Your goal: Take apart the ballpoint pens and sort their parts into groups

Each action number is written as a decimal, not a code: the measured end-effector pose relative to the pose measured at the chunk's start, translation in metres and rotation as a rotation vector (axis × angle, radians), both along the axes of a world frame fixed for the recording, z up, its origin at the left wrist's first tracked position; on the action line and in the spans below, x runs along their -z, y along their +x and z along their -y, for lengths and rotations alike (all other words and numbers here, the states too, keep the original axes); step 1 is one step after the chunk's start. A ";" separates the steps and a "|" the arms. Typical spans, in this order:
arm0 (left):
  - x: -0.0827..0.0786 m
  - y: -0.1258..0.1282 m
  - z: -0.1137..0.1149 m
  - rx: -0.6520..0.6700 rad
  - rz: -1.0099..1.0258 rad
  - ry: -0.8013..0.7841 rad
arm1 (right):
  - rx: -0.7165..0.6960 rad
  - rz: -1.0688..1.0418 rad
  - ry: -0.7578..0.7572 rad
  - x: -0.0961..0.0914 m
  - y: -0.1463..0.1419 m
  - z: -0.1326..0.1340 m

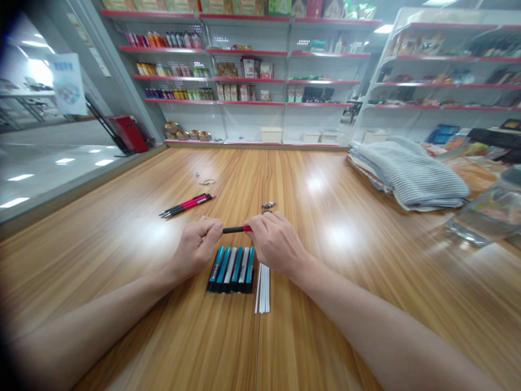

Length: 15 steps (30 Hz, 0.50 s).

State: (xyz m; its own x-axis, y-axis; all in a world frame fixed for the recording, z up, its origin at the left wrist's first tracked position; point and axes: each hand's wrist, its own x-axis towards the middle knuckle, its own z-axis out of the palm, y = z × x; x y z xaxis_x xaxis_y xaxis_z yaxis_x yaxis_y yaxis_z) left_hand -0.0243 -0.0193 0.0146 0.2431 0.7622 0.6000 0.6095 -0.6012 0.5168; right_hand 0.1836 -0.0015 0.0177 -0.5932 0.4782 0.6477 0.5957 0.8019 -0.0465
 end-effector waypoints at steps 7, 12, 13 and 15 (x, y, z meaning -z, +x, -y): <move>-0.002 0.000 0.000 0.002 -0.006 0.010 | 0.011 0.015 0.001 -0.001 0.000 0.001; 0.000 -0.001 -0.001 0.010 -0.009 0.000 | -0.028 -0.038 -0.014 0.002 0.001 0.000; 0.000 -0.001 -0.001 0.013 -0.005 0.005 | -0.021 -0.033 -0.013 0.001 0.001 0.001; 0.000 0.000 -0.001 0.018 0.005 0.015 | -0.005 -0.010 -0.003 -0.002 0.000 0.002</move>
State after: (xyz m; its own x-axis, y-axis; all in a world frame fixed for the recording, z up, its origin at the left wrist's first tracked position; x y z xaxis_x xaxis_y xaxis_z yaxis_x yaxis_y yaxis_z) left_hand -0.0244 -0.0188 0.0146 0.2534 0.7488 0.6125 0.5960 -0.6196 0.5109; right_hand 0.1837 -0.0038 0.0197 -0.5890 0.4766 0.6526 0.5908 0.8050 -0.0547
